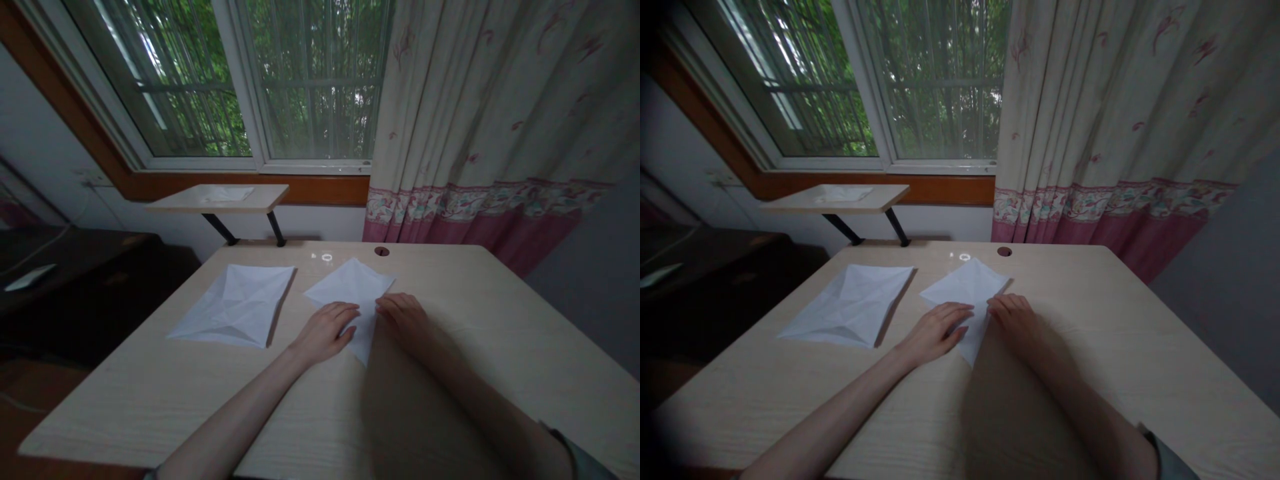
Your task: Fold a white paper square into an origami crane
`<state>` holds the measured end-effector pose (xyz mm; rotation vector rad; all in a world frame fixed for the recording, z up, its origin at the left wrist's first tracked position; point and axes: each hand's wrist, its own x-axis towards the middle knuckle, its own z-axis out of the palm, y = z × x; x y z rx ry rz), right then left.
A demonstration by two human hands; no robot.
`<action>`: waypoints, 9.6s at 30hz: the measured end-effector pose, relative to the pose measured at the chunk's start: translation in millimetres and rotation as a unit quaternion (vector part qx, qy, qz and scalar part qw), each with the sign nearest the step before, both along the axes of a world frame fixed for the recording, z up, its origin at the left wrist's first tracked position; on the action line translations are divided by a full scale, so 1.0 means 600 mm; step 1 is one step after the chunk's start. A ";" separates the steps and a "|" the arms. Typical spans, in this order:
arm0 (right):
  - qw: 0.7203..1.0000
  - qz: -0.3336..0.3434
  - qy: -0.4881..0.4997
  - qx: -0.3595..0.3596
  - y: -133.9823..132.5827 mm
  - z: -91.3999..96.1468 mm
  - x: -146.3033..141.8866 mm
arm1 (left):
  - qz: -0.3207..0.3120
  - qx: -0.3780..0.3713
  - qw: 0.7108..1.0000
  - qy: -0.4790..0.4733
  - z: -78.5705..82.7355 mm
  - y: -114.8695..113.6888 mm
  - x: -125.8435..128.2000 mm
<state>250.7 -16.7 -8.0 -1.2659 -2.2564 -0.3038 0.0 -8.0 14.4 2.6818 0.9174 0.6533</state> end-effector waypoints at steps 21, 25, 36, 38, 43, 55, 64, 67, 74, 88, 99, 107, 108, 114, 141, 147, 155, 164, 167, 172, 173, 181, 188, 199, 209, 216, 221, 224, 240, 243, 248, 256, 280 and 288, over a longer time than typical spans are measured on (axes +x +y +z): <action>0.987 -0.035 0.152 -0.024 0.016 -0.034 0.009 | -0.088 -0.083 0.993 -0.005 0.011 -0.016 0.006; 0.985 -0.024 0.157 -0.069 0.016 -0.036 0.011 | -0.087 -0.069 0.994 0.003 0.012 -0.016 0.007; 0.988 -0.031 0.124 -0.090 0.008 -0.013 0.002 | -0.090 -0.045 0.995 0.016 0.008 -0.012 0.010; 0.988 -0.033 0.120 -0.093 0.008 -0.013 0.003 | -0.087 -0.041 0.995 0.020 0.008 -0.011 0.010; 0.988 -0.027 0.116 -0.096 0.010 -0.014 0.003 | -0.082 -0.011 0.996 0.016 0.008 -0.009 0.006; 0.986 -0.001 0.132 -0.104 0.008 -0.006 0.000 | -0.042 0.116 0.988 -0.094 0.006 -0.007 0.004; 0.978 0.034 0.150 -0.139 0.002 0.005 -0.001 | 0.079 0.118 0.982 -0.125 0.000 -0.004 0.000; 0.979 0.052 0.139 -0.141 -0.001 0.005 -0.001 | 0.132 0.125 0.973 -0.144 -0.009 0.000 -0.002; 0.976 0.054 0.148 -0.153 -0.003 0.007 -0.003 | 0.230 0.102 0.957 -0.145 -0.015 0.001 -0.005; 0.964 0.045 0.184 -0.189 0.007 -0.004 0.000 | 0.068 0.309 0.919 -0.233 0.011 -0.011 0.003; 0.968 0.035 0.220 -0.115 0.020 -0.044 0.009 | -0.038 0.356 0.926 -0.117 -0.008 -0.021 -0.010; 0.973 0.054 0.193 -0.114 0.023 -0.041 0.006 | -0.117 0.348 0.922 -0.121 0.011 -0.027 0.008; 0.975 0.053 0.187 -0.108 0.024 -0.041 0.006 | -0.120 0.332 0.930 -0.106 0.011 -0.027 0.010; 0.984 0.037 0.149 -0.085 0.025 -0.047 0.009 | -0.105 0.202 0.974 0.010 0.008 -0.021 0.015; 0.985 0.052 0.104 -0.127 0.008 -0.012 0.000 | 0.024 0.211 0.973 0.090 -0.022 0.005 0.011; 0.982 0.086 0.114 -0.126 0.002 -0.004 -0.004 | 0.054 0.202 0.975 0.079 -0.021 0.006 0.010; 0.982 0.101 0.090 -0.133 0.002 -0.009 -0.004 | 0.066 0.172 0.979 0.090 -0.024 0.007 0.008; 0.981 0.075 0.029 -0.174 -0.003 0.002 -0.010 | 0.064 0.139 0.983 0.103 -0.017 0.006 0.006; 0.984 0.066 0.004 -0.165 -0.006 0.008 -0.012 | 0.061 0.134 0.984 0.103 -0.017 0.006 0.006; 0.991 0.059 -0.036 -0.117 -0.013 0.018 -0.015 | 0.047 0.132 0.985 0.097 -0.015 0.007 0.006; 0.991 0.057 -0.048 -0.111 -0.015 0.021 -0.017 | 0.043 0.130 0.986 0.095 -0.014 0.007 0.006; 0.987 0.007 -0.123 -0.103 -0.027 0.034 -0.022 | 0.007 0.088 0.994 0.069 -0.013 0.007 0.003; 0.989 -0.012 -0.128 -0.075 -0.033 0.035 -0.021 | -0.032 0.061 0.996 0.057 -0.012 0.003 0.002; 0.992 -0.034 -0.113 -0.031 -0.008 0.004 -0.015 | -0.034 0.059 0.996 0.050 -0.007 0.001 0.003; 0.994 -0.033 -0.082 -0.056 -0.004 -0.025 0.000 | -0.041 0.068 0.996 0.050 -0.014 0.004 0.001; 0.990 -0.056 -0.106 -0.070 -0.013 -0.006 -0.010 | -0.054 0.063 0.996 0.043 -0.010 0.002 0.001; 0.992 -0.058 -0.107 -0.042 -0.013 -0.005 -0.014 | -0.050 0.063 0.996 0.027 -0.005 -0.001 0.003; 0.993 -0.053 -0.100 -0.035 -0.010 -0.001 -0.017 | -0.040 0.061 0.997 0.018 -0.003 -0.002 0.004; 0.996 -0.042 -0.007 -0.080 -0.015 -0.005 -0.018 | 0.067 0.105 0.992 0.021 0.003 -0.002 0.009; 0.994 -0.057 -0.020 -0.095 -0.019 0.004 -0.026 | 0.098 0.117 0.988 0.026 0.001 0.000 0.009; 0.991 -0.068 -0.044 -0.110 -0.026 0.014 -0.036 | 0.116 0.114 0.986 0.041 -0.001 0.003 0.007; 0.997 -0.029 -0.052 -0.045 -0.016 -0.001 -0.031 | 0.131 0.097 0.985 0.048 0.002 0.002 0.008; 0.995 -0.057 -0.065 -0.044 -0.020 0.011 -0.035 | 0.096 0.004 0.995 -0.009 0.007 -0.006 0.011; 0.996 -0.045 -0.060 -0.056 -0.020 0.012 -0.033 | 0.069 -0.014 0.997 0.016 0.014 -0.008 0.015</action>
